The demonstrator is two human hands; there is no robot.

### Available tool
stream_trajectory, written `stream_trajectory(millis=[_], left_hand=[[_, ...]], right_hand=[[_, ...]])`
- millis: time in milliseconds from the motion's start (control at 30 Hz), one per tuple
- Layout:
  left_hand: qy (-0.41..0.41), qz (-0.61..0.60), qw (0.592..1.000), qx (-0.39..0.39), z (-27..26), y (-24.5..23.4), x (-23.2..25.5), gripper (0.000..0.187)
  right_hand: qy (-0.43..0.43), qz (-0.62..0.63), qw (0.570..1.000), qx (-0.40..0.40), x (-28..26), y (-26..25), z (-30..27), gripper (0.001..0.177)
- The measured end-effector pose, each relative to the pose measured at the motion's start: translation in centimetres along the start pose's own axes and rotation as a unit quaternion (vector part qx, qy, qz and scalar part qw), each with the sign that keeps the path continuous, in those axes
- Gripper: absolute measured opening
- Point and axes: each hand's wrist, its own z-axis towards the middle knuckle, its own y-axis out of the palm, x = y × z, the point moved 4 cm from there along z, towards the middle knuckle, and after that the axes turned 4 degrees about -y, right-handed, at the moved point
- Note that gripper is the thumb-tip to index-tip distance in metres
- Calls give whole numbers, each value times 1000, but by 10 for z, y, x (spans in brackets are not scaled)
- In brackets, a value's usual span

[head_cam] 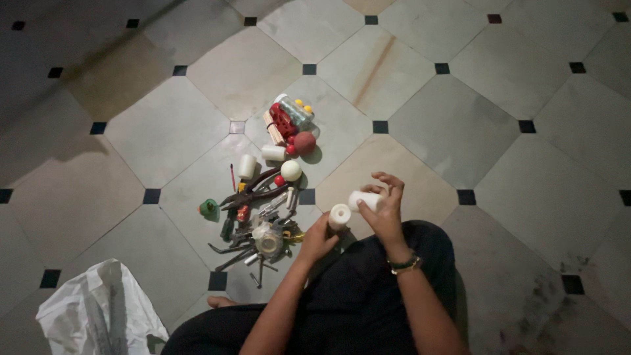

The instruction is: The person sits on the floor and assembles white plastic pipes and fittings. They connect several cylindrical pipe sections together and then use a wrench to tighten a small fitting onto the end of the assembled pipe.

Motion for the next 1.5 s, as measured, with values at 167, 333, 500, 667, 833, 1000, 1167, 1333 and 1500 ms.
stream_trajectory(millis=[167,333,500,667,833,1000,1167,1333,1500], left_hand=[[-18,-16,1000,-9,0,-3,4,67],[-117,-50,991,-48,-2,-2,2,70],[-3,31,999,-8,-5,1,-5,62],[34,53,998,6,-2,3,-9,51],[-23,39,999,-29,-1,0,-5,51],[3,6,1000,-5,-1,-4,1,57],[13,35,999,-5,1,2,-5,60],[-3,59,998,-24,2,3,-11,55],[33,28,999,-5,0,-6,2,54]], right_hand=[[-36,-77,996,9,-29,11,1,69],[-175,-208,961,-61,-59,36,5,63],[-165,-213,953,-139,-53,51,8,62],[-197,-188,952,-136,-58,57,9,67],[-147,-156,965,-154,-57,57,11,67],[-32,-162,964,-210,-45,46,12,61],[80,-154,950,-261,-30,51,15,62],[118,-109,938,-307,-22,52,10,37],[153,-98,926,-331,-6,53,9,41]])
